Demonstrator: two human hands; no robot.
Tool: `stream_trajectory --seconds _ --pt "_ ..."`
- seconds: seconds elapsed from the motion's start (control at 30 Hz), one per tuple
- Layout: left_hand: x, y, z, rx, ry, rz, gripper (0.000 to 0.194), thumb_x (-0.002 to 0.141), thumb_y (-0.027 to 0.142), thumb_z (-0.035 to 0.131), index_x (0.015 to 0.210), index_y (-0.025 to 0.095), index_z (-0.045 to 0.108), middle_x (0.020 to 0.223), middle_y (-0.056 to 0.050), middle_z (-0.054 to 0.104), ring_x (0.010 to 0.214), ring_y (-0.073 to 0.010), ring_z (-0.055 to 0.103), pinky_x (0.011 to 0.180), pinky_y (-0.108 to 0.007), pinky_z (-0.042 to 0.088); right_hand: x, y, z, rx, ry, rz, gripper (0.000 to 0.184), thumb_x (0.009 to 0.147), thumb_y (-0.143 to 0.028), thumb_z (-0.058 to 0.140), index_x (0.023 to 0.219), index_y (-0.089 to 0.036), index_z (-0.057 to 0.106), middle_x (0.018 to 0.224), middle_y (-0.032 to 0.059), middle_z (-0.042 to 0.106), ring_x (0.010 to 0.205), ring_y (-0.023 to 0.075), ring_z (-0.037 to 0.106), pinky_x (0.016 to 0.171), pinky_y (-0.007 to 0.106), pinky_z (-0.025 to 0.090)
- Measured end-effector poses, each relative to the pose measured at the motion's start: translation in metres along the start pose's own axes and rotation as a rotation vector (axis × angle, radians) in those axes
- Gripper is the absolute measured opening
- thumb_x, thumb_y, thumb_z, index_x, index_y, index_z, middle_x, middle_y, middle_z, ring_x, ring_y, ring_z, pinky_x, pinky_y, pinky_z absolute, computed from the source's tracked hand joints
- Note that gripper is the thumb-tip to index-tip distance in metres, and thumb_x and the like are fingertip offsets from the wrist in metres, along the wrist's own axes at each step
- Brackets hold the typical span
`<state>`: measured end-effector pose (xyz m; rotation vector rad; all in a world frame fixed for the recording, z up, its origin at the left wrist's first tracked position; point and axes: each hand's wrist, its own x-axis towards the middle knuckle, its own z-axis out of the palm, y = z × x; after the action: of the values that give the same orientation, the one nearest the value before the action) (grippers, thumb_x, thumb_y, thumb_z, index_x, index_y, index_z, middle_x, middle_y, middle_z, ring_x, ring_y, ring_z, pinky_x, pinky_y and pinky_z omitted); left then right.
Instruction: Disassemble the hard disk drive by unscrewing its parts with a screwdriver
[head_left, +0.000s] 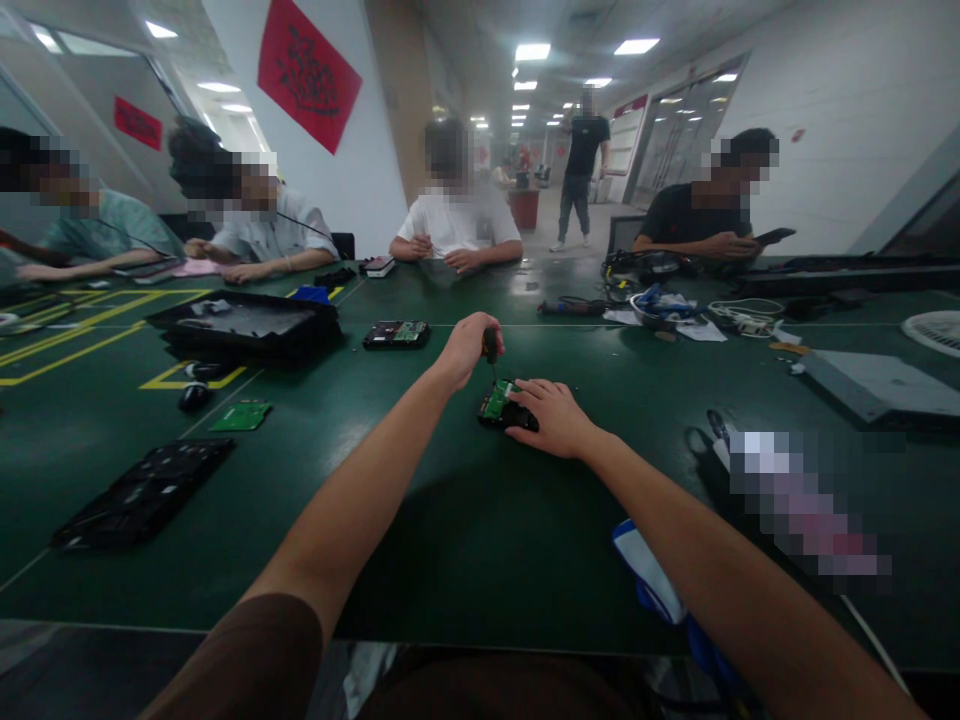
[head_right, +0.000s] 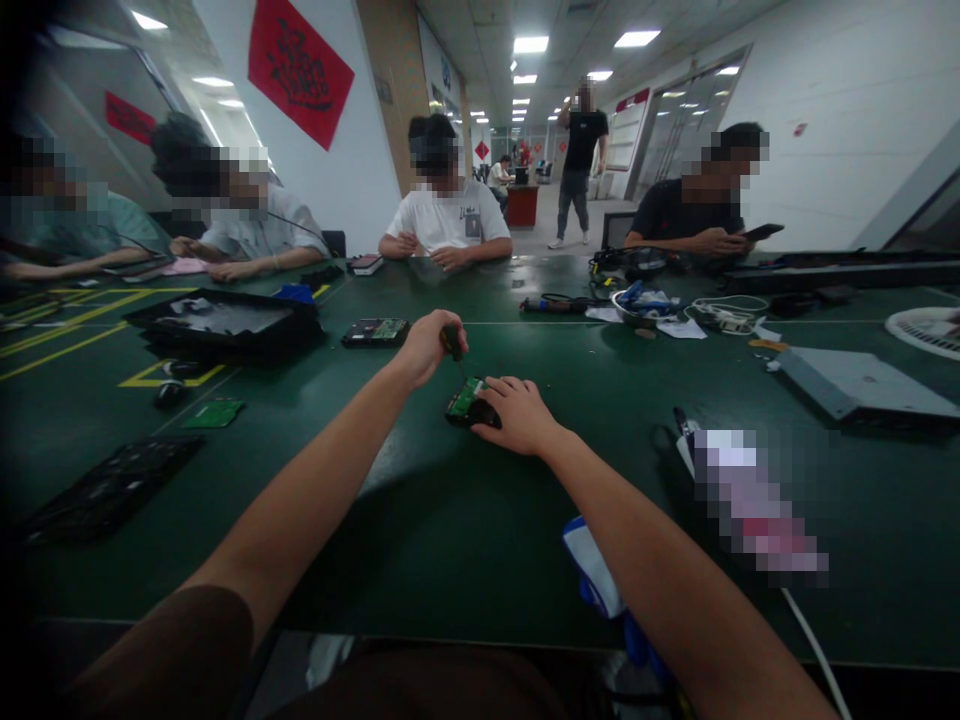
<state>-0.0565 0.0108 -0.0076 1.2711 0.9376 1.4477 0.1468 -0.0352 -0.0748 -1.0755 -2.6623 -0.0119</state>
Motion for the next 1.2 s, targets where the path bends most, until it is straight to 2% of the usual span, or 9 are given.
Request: stream_trajectory --seconds 0.23,0.33,0.47,0.57,0.67,0.9,1.0,1.13,1.2 --pt "-0.002 -0.001 0.003 0.055 0.029 0.049 0.015 0.079 0.033 0.054 0.076 0.019 0.056 0.061 -0.001 0.061 0.055 -0.0147 0.058 0.058 -0.027 0.046 0.000 0.000 0.001 0.004 0.006 -0.002 0.065 0.090 -0.064 0.055 0.142 -0.023 0.054 0.155 0.0121 0.042 0.140 0.0364 0.037 0.111 0.053 0.029" --pt "-0.004 0.002 0.003 0.119 0.021 0.076 0.015 0.079 0.031 0.055 0.073 0.018 0.058 0.066 -0.002 0.062 0.060 -0.0140 0.057 0.058 -0.026 0.044 0.000 0.000 0.001 0.006 0.006 0.004 0.066 0.090 -0.064 0.055 0.142 -0.024 0.053 0.155 0.0119 0.042 0.140 0.0364 0.036 0.112 0.054 0.028" --pt "-0.004 0.006 0.001 0.246 0.089 0.142 0.016 0.078 0.028 0.056 0.068 0.018 0.062 0.065 0.000 0.056 0.062 -0.0128 0.052 0.056 -0.024 0.039 0.000 0.000 0.001 0.005 0.001 -0.001 0.066 0.091 -0.064 0.054 0.143 -0.023 0.053 0.155 0.0118 0.043 0.140 0.0364 0.036 0.112 0.054 0.028" --pt "-0.004 0.008 0.001 0.271 0.095 0.144 0.017 0.079 0.028 0.056 0.068 0.018 0.064 0.065 0.000 0.055 0.062 -0.0134 0.052 0.056 -0.024 0.039 0.000 0.000 0.001 -0.001 0.000 0.000 0.065 0.091 -0.063 0.053 0.142 -0.024 0.053 0.156 0.0114 0.042 0.141 0.0366 0.036 0.112 0.054 0.027" --pt "-0.005 0.009 0.001 0.225 0.066 0.112 0.016 0.078 0.030 0.057 0.072 0.017 0.065 0.066 -0.001 0.058 0.064 -0.0148 0.056 0.058 -0.026 0.042 0.000 0.001 0.001 -0.001 -0.002 0.002 0.064 0.091 -0.063 0.053 0.142 -0.024 0.053 0.156 0.0113 0.042 0.141 0.0366 0.035 0.112 0.054 0.028" --pt "-0.002 0.002 0.001 -0.091 -0.017 -0.077 0.020 0.078 0.036 0.056 0.082 0.017 0.061 0.066 -0.002 0.062 0.062 -0.0171 0.061 0.062 -0.030 0.049 0.000 0.002 0.002 0.011 0.005 -0.010 0.064 0.091 -0.063 0.054 0.141 -0.023 0.054 0.155 0.0121 0.043 0.139 0.0370 0.037 0.110 0.054 0.029" --pt "0.000 -0.001 -0.001 -0.043 0.003 -0.025 0.018 0.077 0.034 0.058 0.079 0.017 0.061 0.069 -0.003 0.062 0.064 -0.0166 0.060 0.060 -0.028 0.048 0.000 0.002 0.003 0.010 0.014 -0.003 0.065 0.090 -0.063 0.055 0.142 -0.024 0.054 0.155 0.0122 0.043 0.139 0.0370 0.037 0.110 0.055 0.029" --pt "0.001 -0.001 -0.003 0.146 0.103 0.094 0.014 0.076 0.030 0.060 0.071 0.017 0.064 0.071 -0.002 0.059 0.066 -0.0134 0.056 0.057 -0.023 0.042 0.001 0.002 0.005 0.009 0.011 0.001 0.065 0.090 -0.063 0.056 0.141 -0.024 0.054 0.155 0.0119 0.043 0.140 0.0366 0.037 0.111 0.054 0.029" --pt "0.000 -0.001 -0.002 0.148 0.087 0.101 0.013 0.077 0.029 0.061 0.071 0.017 0.064 0.071 -0.002 0.059 0.066 -0.0133 0.056 0.057 -0.023 0.042 0.001 0.002 0.005 0.009 0.012 0.002 0.065 0.090 -0.063 0.056 0.141 -0.024 0.054 0.155 0.0116 0.043 0.140 0.0365 0.036 0.111 0.054 0.029"
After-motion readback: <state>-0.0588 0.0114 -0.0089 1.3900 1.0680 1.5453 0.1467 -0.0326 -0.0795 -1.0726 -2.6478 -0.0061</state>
